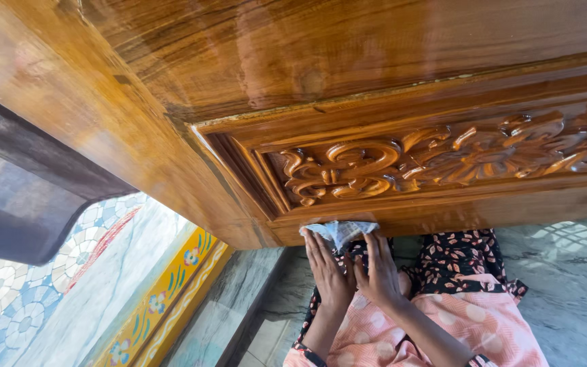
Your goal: The person wipes the carved surface of a wooden door with a cloth.
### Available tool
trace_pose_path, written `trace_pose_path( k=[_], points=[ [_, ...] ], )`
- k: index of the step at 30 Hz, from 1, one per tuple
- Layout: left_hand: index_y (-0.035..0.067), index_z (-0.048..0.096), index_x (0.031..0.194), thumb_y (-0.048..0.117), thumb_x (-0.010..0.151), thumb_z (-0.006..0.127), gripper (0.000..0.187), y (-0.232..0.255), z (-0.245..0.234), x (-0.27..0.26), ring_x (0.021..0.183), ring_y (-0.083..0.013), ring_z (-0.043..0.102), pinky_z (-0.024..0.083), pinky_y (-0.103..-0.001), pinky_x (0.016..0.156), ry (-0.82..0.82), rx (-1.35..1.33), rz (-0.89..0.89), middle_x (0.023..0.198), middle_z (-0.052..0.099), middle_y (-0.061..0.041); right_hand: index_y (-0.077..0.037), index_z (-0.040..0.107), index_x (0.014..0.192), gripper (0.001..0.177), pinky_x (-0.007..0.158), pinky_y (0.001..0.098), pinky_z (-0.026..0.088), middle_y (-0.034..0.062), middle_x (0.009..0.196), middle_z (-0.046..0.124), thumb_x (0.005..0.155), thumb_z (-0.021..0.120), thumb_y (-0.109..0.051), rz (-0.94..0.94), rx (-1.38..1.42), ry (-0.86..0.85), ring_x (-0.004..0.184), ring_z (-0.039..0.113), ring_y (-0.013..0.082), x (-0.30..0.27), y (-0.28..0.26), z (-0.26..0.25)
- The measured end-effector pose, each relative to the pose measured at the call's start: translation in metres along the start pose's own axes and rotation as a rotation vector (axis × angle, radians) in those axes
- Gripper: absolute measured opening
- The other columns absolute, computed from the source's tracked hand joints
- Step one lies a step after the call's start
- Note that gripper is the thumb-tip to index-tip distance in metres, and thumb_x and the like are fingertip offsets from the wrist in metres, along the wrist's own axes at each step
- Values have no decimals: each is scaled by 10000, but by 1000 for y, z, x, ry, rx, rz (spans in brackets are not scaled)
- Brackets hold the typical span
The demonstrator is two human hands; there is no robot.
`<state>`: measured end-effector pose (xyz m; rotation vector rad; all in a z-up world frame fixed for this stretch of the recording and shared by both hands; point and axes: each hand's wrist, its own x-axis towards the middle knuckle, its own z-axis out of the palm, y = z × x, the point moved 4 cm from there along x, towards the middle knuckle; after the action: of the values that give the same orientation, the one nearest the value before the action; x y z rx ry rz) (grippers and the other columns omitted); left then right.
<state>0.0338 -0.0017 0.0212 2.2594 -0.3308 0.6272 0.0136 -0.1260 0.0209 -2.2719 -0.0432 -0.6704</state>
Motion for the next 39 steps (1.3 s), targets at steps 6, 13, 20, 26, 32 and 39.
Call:
trace_pose_path(
  k=[6,13,20,26,32,39],
  points=[
    [-160,308,1495,166,906,600,734,-5,27,-24,1513,-500,196,153,-547,1242,-174,38,95,1621,212,-348,1,359,1460,719,884,462,554,257,1368,509,826,662,-154,168,32,-63,1214,567,455,-33,53,21],
    [-117,335,1535,141,907,578,721,-12,58,-42,1555,-432,233,180,-510,1259,-299,149,158,1665,254,-284,-38,387,1431,693,804,462,571,226,1421,496,822,683,-187,276,-105,-134,1092,630,415,-47,77,28],
    [-85,348,1530,244,938,595,722,9,32,-19,1530,-445,239,171,-540,1240,-237,91,161,1639,290,-256,29,366,1426,720,821,462,569,288,1370,463,808,688,-154,143,-42,19,1118,599,469,-24,35,-3],
    [-108,322,1536,261,971,566,718,7,29,-11,1548,-460,240,165,-563,1257,-112,74,126,1648,269,-291,43,441,1402,607,936,491,521,306,1352,466,856,648,-122,-65,-58,114,1171,563,473,-1,13,-21],
    [-126,294,1522,262,975,575,728,-3,42,-23,1526,-499,232,165,-569,1250,-24,16,63,1618,261,-339,10,518,1340,531,932,498,514,274,1316,494,844,653,-123,-171,-126,48,1121,583,427,0,12,-4],
    [-141,313,1509,204,949,588,713,13,28,-6,1533,-492,239,186,-576,1254,0,48,126,1617,277,-347,13,528,1312,461,883,477,513,249,1242,515,877,626,-104,-122,-74,180,1088,580,399,12,26,-20]
  ],
)
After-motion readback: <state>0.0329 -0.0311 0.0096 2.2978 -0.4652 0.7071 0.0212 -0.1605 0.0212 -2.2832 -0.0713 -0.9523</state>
